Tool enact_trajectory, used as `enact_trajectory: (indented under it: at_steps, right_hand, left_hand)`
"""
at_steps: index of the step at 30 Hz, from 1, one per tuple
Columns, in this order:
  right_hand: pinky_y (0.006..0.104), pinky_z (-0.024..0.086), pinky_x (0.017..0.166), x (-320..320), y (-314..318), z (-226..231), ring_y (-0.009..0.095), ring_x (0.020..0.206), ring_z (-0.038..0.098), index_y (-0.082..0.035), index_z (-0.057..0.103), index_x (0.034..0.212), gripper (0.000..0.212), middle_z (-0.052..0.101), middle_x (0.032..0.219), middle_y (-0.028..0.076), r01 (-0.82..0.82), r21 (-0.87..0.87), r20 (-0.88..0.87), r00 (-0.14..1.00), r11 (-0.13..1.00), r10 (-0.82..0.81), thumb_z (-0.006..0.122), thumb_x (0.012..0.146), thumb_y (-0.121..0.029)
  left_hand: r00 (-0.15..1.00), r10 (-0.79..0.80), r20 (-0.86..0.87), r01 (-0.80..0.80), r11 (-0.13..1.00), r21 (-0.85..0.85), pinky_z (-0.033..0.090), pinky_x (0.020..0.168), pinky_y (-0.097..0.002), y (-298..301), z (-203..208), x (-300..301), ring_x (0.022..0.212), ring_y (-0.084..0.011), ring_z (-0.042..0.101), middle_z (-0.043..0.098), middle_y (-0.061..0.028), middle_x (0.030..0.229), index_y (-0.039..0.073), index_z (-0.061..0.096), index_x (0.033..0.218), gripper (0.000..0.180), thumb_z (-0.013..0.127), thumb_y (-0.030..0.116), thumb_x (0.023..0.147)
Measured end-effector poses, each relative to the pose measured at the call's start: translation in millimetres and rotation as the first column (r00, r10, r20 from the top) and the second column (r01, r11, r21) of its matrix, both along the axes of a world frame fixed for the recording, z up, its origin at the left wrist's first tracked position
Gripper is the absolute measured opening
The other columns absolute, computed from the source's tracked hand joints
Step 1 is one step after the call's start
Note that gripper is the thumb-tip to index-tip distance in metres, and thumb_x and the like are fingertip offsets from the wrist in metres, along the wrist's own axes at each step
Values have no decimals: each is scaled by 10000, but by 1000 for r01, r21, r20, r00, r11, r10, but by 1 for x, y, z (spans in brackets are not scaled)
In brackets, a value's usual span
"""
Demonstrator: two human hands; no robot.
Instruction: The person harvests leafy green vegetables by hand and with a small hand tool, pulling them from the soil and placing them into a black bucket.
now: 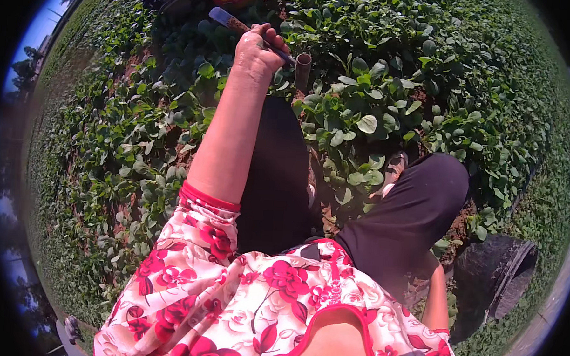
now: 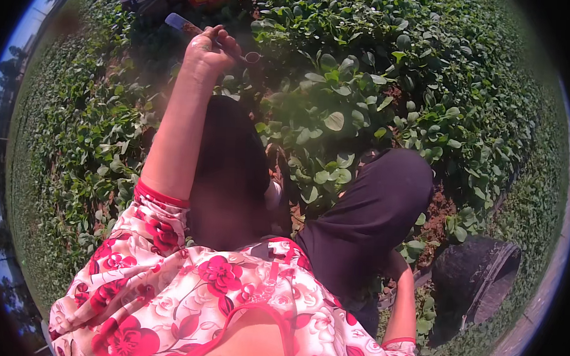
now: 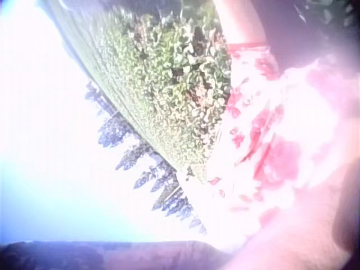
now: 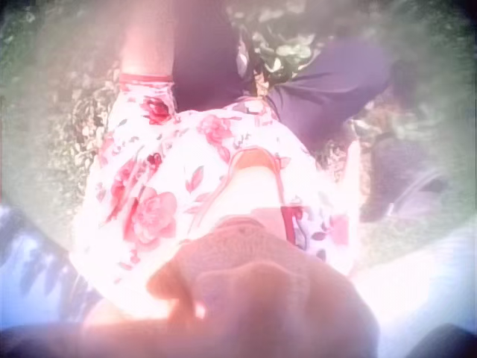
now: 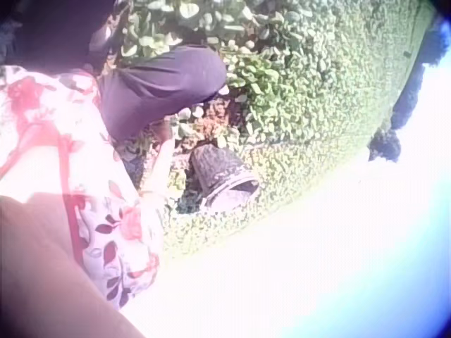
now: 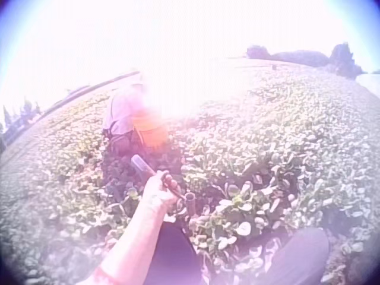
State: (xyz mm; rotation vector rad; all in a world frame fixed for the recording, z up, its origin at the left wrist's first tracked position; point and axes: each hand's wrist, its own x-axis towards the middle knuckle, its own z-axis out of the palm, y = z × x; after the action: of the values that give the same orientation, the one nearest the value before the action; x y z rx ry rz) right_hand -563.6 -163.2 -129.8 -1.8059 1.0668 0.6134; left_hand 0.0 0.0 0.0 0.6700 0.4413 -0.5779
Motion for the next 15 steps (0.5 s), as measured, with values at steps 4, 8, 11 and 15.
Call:
enact_trajectory:
  at_steps: [4,8,11,15]
  right_hand:
    - [406,460,865,14,68,-27,342,1073,576,-26,574,1134,427,628,1088,180,-55,124,-112,991,991,69,536,839,-332]
    - [408,461,867,62,69,-71,340,1075,576,-30,569,1141,436,627,1092,177,-28,108,-104,994,994,39,538,834,-338]
    - [410,461,868,113,30,-88,339,1076,576,-33,566,1147,443,627,1094,176,18,-35,-185,983,999,-25,540,830,-343]
    - [412,462,869,173,-24,-146,337,1078,576,-37,561,1154,453,626,1097,174,98,-133,-285,949,986,-132,542,825,-349]
  left_hand:
    - [989,-133,59,135,990,-29,373,652,-362,-16,-8,-22,605,-189,431,483,-28,646,68,531,849,199,451,218,953]
    - [927,-323,189,334,942,-30,388,741,-341,-29,11,-63,721,-197,449,488,-53,769,7,525,983,195,474,192,948]
    - [892,-407,199,432,895,-108,377,781,-376,-45,17,-72,735,-185,455,473,-36,783,18,506,1029,181,460,180,963]
    - [854,-513,86,519,852,-69,383,786,-358,-85,1,-74,727,-165,439,461,-18,779,43,522,1040,226,401,227,991]
